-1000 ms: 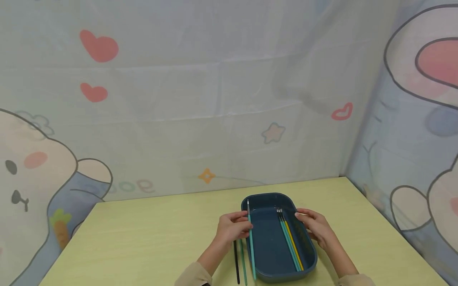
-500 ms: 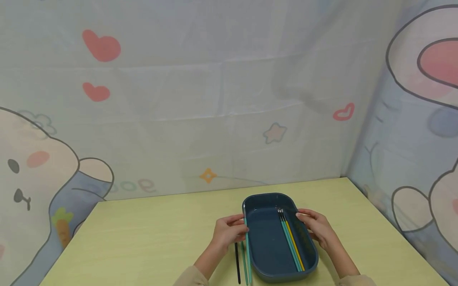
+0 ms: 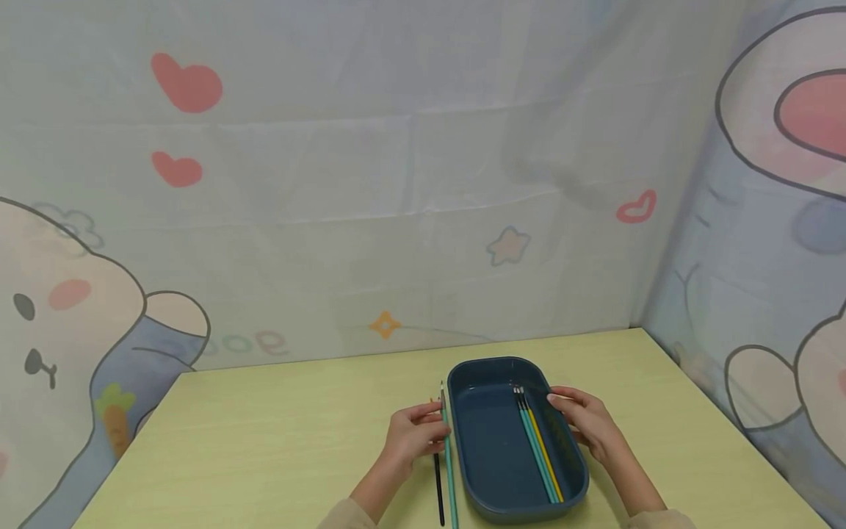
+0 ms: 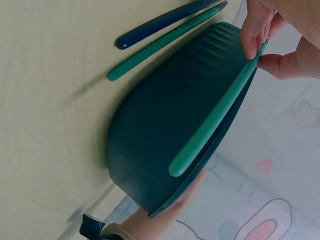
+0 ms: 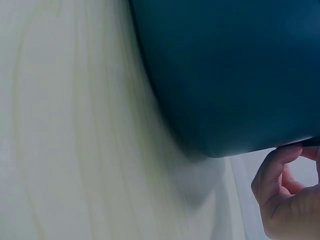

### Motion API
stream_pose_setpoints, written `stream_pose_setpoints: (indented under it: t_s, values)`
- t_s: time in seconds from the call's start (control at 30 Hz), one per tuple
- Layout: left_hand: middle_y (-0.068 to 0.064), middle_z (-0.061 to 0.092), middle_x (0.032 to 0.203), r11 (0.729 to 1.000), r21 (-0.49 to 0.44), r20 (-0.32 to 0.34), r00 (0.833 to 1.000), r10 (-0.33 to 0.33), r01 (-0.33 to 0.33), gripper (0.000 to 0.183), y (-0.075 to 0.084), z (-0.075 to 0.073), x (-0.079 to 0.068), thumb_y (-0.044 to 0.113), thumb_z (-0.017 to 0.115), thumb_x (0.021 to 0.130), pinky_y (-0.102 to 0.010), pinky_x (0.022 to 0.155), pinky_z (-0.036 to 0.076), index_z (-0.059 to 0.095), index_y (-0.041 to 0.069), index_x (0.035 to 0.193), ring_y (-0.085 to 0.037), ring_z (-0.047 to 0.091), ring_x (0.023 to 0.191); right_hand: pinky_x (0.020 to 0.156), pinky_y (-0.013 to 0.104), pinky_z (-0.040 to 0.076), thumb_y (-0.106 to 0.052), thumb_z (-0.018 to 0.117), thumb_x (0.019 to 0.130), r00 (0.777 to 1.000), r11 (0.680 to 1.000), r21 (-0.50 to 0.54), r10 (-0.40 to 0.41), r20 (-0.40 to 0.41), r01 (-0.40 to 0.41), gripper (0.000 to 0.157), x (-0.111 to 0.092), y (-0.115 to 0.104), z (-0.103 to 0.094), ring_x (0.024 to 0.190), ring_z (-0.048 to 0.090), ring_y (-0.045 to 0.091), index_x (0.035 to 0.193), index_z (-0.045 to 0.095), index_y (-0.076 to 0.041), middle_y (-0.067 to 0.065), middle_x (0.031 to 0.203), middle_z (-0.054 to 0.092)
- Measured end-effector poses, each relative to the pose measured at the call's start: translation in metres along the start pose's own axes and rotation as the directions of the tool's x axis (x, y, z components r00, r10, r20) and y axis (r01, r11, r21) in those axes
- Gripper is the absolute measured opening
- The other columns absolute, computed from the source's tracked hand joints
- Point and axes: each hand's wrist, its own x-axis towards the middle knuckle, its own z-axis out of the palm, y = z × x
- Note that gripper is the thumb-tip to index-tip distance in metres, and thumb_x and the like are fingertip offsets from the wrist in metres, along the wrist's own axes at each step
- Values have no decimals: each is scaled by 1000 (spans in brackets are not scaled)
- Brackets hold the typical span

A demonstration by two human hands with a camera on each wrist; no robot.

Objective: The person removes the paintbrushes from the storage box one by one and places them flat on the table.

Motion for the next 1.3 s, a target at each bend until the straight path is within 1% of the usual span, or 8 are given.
stream_pose_setpoints:
  t_s: [0.27,0.47,0.53,0.63,0.8,0.93,1.17,1.3]
  values:
    - [-21,65,102,999,31,6,1000,-9,9,49,-6,-8,4,-8,65,70,-22,57,59,61,-8,119,-8,64,60,76,32,58,-37,57,95,1000,1000,-8,2,-2,-2,65,1,1,1,96,65,13,141,37,5,1,111,66]
    - [-19,66,98,999,50,13,1000,8,-9,48,-11,-15,6,-8,63,71,-23,60,60,61,-8,119,-8,65,63,77,32,58,-37,56,96,1000,1000,-6,-1,4,1,65,1,1,0,96,65,12,142,37,5,1,111,66]
    - [-16,67,94,999,44,17,1000,12,-12,47,-11,-17,6,-7,63,71,-23,60,60,61,-9,118,-8,66,63,76,32,58,-37,56,96,1000,1000,-2,-1,4,1,65,1,1,0,95,66,12,142,37,5,0,110,66]
    - [-16,66,93,999,49,12,1000,12,-12,47,-11,-18,6,-7,65,72,-23,59,60,61,-9,118,-9,66,63,76,32,58,-36,56,96,1000,1000,4,-1,5,1,64,1,1,0,94,65,11,142,37,4,0,109,66]
    - [-22,65,101,998,70,3,1000,-5,4,49,-13,-20,8,-7,66,74,-24,61,61,59,-8,122,-10,67,66,75,32,58,-36,57,95,1000,1000,16,0,4,0,64,1,2,0,92,66,11,141,37,4,-3,105,67]
    - [-26,65,104,995,97,8,1000,6,-7,49,-14,-22,8,-7,66,76,-26,62,61,57,-10,124,-12,68,69,74,32,59,-35,58,95,1000,1000,30,2,3,-2,64,2,3,0,90,66,9,141,38,3,-5,103,67]
    - [-24,66,103,988,153,2,1000,17,-17,46,-14,-26,7,-8,68,77,-26,64,61,58,-10,122,-18,71,72,74,32,59,-35,59,95,1000,999,32,-2,4,2,64,1,3,0,91,66,9,141,38,3,-5,105,66]
    - [-23,66,100,987,156,-10,1000,28,-26,44,-12,-27,5,-8,69,77,-27,62,61,59,-11,119,-17,70,70,74,32,59,-35,59,95,1000,999,33,-4,5,4,63,1,3,0,90,66,9,141,39,3,-5,104,66]
